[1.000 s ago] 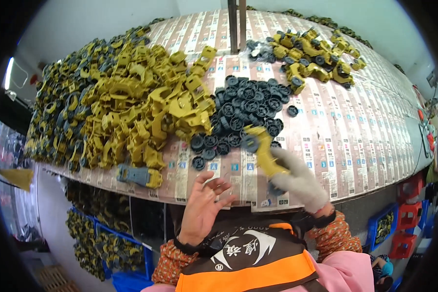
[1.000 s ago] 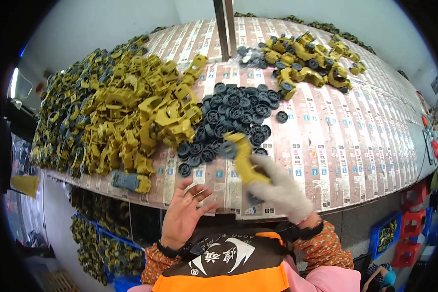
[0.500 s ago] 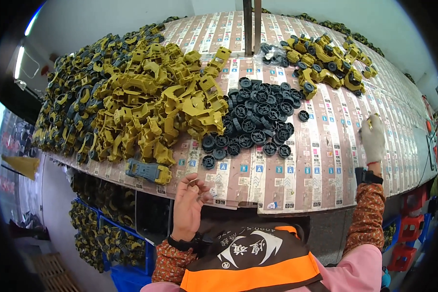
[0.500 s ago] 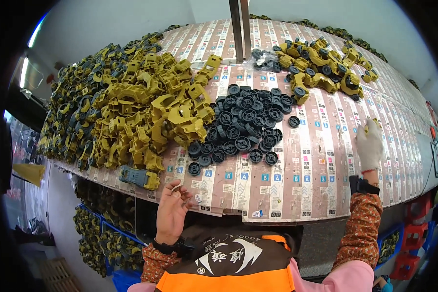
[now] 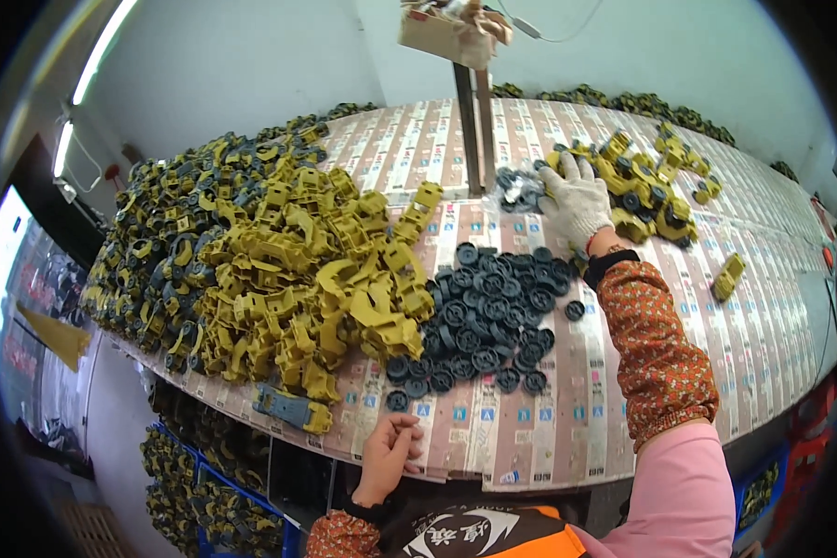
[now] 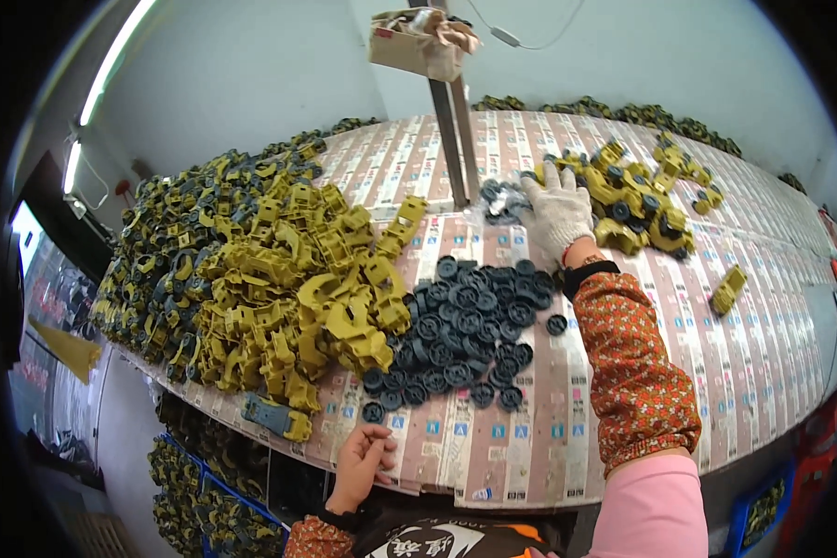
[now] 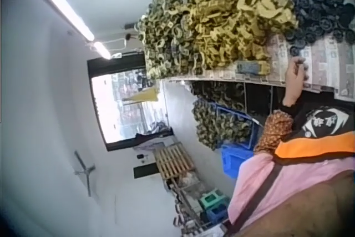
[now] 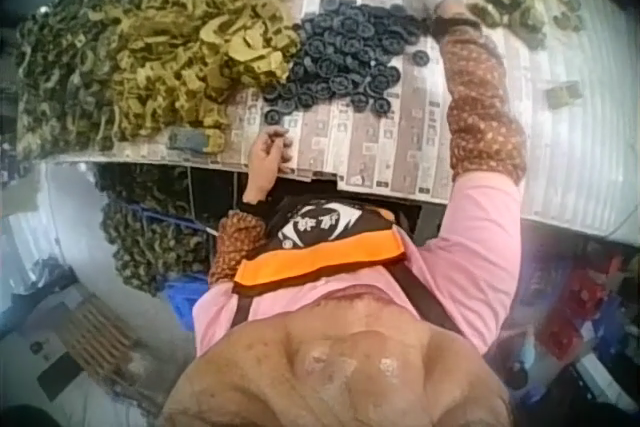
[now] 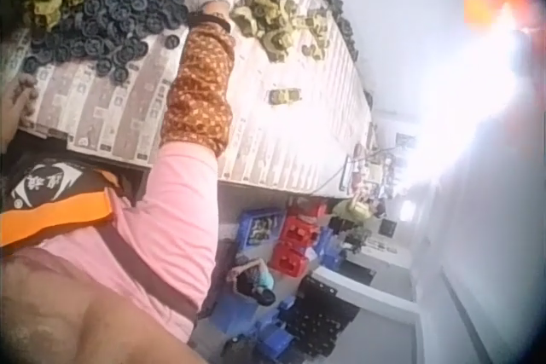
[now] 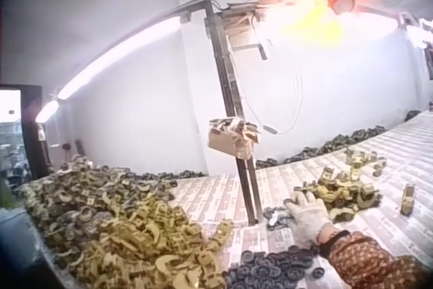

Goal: Assembling plastic toy vehicle components at a factory workstation.

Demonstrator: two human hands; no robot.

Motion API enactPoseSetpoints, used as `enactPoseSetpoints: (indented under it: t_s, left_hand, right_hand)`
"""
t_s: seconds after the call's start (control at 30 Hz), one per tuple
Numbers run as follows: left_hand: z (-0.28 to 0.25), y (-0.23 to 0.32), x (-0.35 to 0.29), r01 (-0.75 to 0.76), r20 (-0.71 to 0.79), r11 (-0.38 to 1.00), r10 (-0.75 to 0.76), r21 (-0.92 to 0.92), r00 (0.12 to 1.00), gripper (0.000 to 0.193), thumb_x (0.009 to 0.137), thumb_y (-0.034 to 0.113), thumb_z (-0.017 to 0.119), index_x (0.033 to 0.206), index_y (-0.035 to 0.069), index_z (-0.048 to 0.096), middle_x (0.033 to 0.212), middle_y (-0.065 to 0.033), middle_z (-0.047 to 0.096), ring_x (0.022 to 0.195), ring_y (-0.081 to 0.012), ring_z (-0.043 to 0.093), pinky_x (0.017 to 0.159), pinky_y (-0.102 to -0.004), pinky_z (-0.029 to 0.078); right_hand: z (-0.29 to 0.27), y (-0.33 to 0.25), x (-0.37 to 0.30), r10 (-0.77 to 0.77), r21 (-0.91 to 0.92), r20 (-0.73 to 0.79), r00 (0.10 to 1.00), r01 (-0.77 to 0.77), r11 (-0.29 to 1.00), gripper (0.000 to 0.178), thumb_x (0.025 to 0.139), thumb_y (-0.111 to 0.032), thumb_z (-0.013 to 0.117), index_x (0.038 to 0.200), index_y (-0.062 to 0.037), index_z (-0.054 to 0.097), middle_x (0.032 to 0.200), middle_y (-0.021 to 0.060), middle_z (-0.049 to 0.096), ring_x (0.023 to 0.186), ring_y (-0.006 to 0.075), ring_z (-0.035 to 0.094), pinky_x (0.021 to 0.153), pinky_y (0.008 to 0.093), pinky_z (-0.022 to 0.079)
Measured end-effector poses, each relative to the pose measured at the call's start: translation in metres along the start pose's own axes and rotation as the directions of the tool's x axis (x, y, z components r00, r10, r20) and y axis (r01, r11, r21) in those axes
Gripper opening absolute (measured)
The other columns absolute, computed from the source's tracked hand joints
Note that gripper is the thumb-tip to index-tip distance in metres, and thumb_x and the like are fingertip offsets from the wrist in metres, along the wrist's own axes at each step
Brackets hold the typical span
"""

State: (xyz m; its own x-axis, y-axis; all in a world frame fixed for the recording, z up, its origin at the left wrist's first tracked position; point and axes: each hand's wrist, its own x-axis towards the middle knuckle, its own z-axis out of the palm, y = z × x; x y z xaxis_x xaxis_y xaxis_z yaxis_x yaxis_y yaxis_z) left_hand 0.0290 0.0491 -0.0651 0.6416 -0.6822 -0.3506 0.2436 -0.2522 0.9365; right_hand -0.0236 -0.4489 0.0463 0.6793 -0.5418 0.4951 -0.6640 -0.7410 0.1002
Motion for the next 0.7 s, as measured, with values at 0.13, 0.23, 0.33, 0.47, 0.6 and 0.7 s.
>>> enactPoseSetpoints:
  t_s: [0.13, 0.23, 0.33, 0.47, 0.6, 0.7]
  left_hand:
    - [-0.002, 0.009, -0.001, 0.101, 0.016, 0.995, -0.101, 0.017, 0.995, 0.023, 0.109, 0.013, 0.056, 0.131, 0.007, 0.060, 0.109, -0.0060, 0.069, 0.078, -0.0076, 0.063, 0.057, -0.0226, 0.058]
    - [0.000, 0.012, -0.003, 0.146, -0.021, 0.989, -0.145, 0.035, 0.989, 0.023, 0.108, 0.012, 0.057, 0.129, 0.003, 0.061, 0.106, -0.0086, 0.071, 0.077, -0.0091, 0.065, 0.056, -0.0245, 0.059]
    - [0.003, 0.005, -0.003, 0.019, -0.053, 0.993, -0.013, 0.113, 0.998, 0.021, 0.109, 0.013, 0.058, 0.127, 0.003, 0.063, 0.096, -0.0061, 0.067, 0.072, -0.0088, 0.061, 0.060, -0.0264, 0.058]
    - [0.006, 0.007, 0.000, -0.081, -0.032, 0.967, 0.091, 0.241, 0.995, 0.017, 0.110, 0.012, 0.057, 0.123, 0.003, 0.064, 0.094, -0.0070, 0.070, 0.068, -0.0099, 0.063, 0.061, -0.0266, 0.055]
    - [0.003, 0.011, -0.003, -0.027, -0.023, 0.978, 0.033, 0.209, 0.999, 0.019, 0.112, 0.014, 0.055, 0.125, 0.003, 0.063, 0.097, -0.0062, 0.070, 0.065, -0.0084, 0.061, 0.058, -0.0237, 0.052]
    - [-0.002, -0.006, -0.009, -0.017, -0.068, 0.978, 0.032, 0.207, 0.997, 0.019, 0.112, 0.015, 0.055, 0.124, 0.003, 0.064, 0.099, -0.0057, 0.070, 0.064, -0.0075, 0.060, 0.056, -0.0230, 0.049]
  right_hand:
    - [0.018, -0.002, 0.059, 0.073, -0.046, 0.174, 0.982, -0.066, 0.997, 0.050, 0.097, -0.032, 0.064, 0.146, -0.0218, 0.062, 0.168, 0.0166, 0.038, 0.155, 0.0445, 0.033, 0.117, 0.0603, 0.037]
    - [0.046, 0.004, 0.094, 0.109, -0.122, 0.206, 0.972, -0.085, 0.989, 0.048, 0.099, -0.028, 0.058, 0.146, -0.0222, 0.062, 0.170, 0.0146, 0.037, 0.157, 0.0444, 0.030, 0.120, 0.0629, 0.033]
    - [0.064, 0.012, 0.123, 0.129, -0.129, 0.278, 0.952, -0.096, 0.987, 0.043, 0.100, -0.029, 0.059, 0.142, -0.0225, 0.067, 0.169, 0.0151, 0.038, 0.158, 0.0435, 0.028, 0.121, 0.0648, 0.030]
    - [0.107, 0.032, 0.139, 0.160, -0.227, 0.248, 0.955, -0.104, 0.968, 0.042, 0.095, -0.035, 0.062, 0.135, -0.0244, 0.072, 0.160, 0.0184, 0.047, 0.152, 0.0448, 0.036, 0.117, 0.0649, 0.035]
    - [0.148, 0.054, 0.167, 0.252, -0.311, 0.251, 0.935, -0.169, 0.935, 0.043, 0.100, -0.045, 0.052, 0.118, -0.0185, 0.081, 0.134, 0.0153, 0.071, 0.129, 0.0463, 0.061, 0.098, 0.0698, 0.045]
    - [0.145, 0.063, 0.172, 0.281, -0.229, 0.457, 0.844, -0.194, 0.954, 0.049, 0.102, -0.048, 0.047, 0.122, -0.0172, 0.079, 0.127, 0.0120, 0.076, 0.120, 0.0413, 0.069, 0.097, 0.0710, 0.045]
